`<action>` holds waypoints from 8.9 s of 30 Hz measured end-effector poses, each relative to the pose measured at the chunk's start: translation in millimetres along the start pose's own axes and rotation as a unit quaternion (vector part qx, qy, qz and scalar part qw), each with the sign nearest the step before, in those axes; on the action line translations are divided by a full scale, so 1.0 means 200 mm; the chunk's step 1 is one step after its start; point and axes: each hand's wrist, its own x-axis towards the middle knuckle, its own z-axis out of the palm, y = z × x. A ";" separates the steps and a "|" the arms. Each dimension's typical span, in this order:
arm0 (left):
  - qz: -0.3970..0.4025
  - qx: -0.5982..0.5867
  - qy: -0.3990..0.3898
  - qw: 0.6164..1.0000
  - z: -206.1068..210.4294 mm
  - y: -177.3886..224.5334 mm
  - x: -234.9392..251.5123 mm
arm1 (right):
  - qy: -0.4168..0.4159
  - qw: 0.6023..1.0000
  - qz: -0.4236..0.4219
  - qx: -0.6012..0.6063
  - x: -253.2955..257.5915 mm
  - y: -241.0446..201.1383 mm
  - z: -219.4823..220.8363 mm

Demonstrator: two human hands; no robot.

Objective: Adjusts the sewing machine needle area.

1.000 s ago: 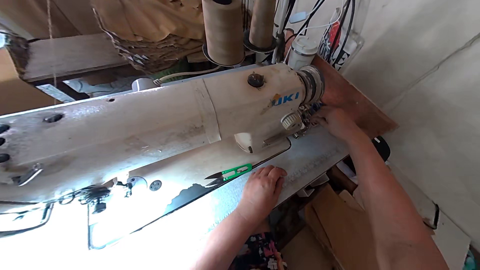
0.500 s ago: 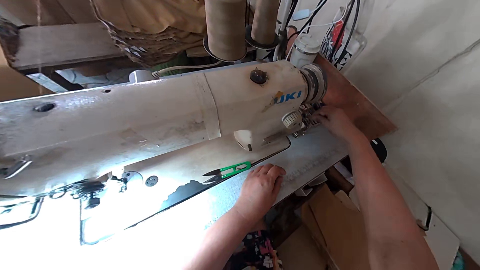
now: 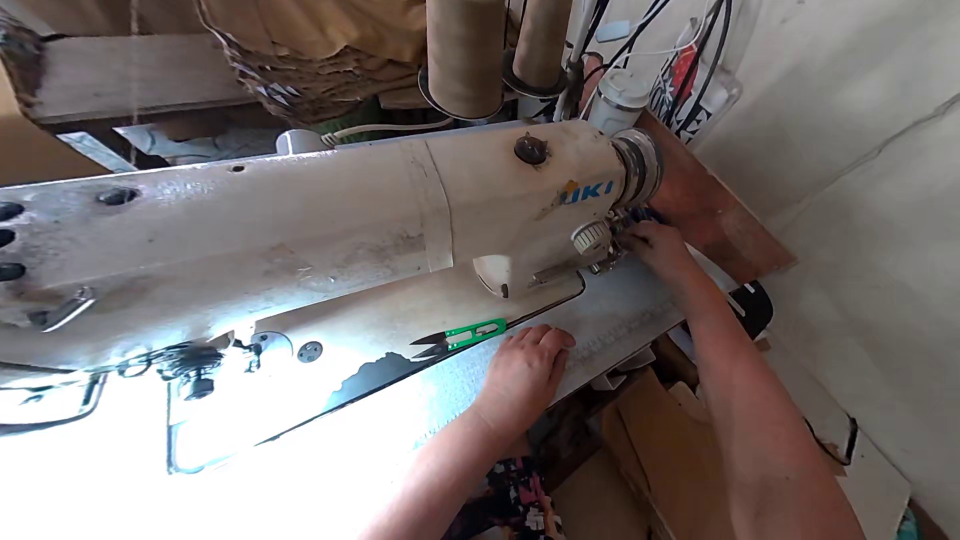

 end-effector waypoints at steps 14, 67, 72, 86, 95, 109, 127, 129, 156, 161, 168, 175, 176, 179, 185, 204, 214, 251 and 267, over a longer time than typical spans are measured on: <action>0.006 0.007 0.012 1.000 0.02 -0.01 0.00 | 0.110 0.989 0.076 0.063 -0.03 -0.12 -0.09; 0.016 0.032 0.036 0.999 0.03 -0.02 -0.01 | 0.004 0.987 0.158 0.022 -0.07 -0.13 -0.03; 0.016 0.030 0.037 0.999 0.03 -0.02 -0.01 | -0.015 0.989 0.123 -0.083 -0.06 -0.20 -0.07; 0.016 0.030 0.034 0.999 0.03 -0.02 0.00 | 0.079 0.991 0.084 -0.070 -0.02 -0.05 0.09; 0.012 0.023 0.026 0.999 0.02 -0.01 -0.01 | 0.209 0.959 0.161 0.107 0.03 -0.06 -0.01; 0.020 0.044 0.048 0.998 0.04 -0.03 -0.01 | 0.147 0.922 0.188 0.304 -0.07 -0.11 0.00; 0.015 0.032 0.035 0.999 0.03 -0.02 -0.01 | 0.136 0.984 0.004 -0.110 -0.16 -0.14 0.02; 0.016 0.032 0.035 0.999 0.02 -0.02 -0.01 | 0.156 0.982 -0.005 -0.111 -0.13 -0.14 0.02; 0.012 0.022 0.025 0.999 0.02 -0.01 0.00 | -0.033 0.986 0.096 -0.132 0.19 -0.26 -0.16; 0.015 0.020 0.025 0.999 0.02 -0.01 0.00 | -0.050 0.992 0.070 -0.092 0.20 -0.06 0.00; 0.016 0.016 0.031 0.999 0.03 -0.01 0.00 | -0.082 0.987 0.019 -0.138 0.07 -0.15 -0.22; 0.017 0.014 0.035 0.999 0.03 -0.02 0.00 | -0.022 0.992 0.057 -0.111 0.26 -0.13 -0.07; 0.017 0.014 0.034 0.999 0.03 -0.02 0.00 | -0.041 0.992 0.052 -0.110 0.24 -0.09 -0.05; 0.016 0.009 0.029 0.999 0.03 -0.01 0.00 | -0.108 0.985 0.084 -0.108 0.12 -0.08 -0.09; 0.010 0.001 0.026 1.000 0.03 -0.01 0.00 | -0.048 0.986 0.025 -0.160 0.14 -0.24 -0.21; 0.007 0.006 0.017 1.000 0.02 -0.01 0.00 | -0.056 0.988 0.053 -0.137 0.24 -0.16 -0.12; 0.011 0.001 0.011 1.000 0.02 -0.01 0.01 | -0.039 0.989 0.043 -0.133 -0.05 -0.14 -0.11; -0.017 0.000 -0.042 0.999 -0.01 0.02 0.02 | 0.326 0.920 0.127 0.178 -0.12 -0.22 0.33; -0.066 0.043 -0.134 0.988 -0.04 0.13 0.15 | 0.396 0.832 0.224 0.319 -0.18 -0.24 0.31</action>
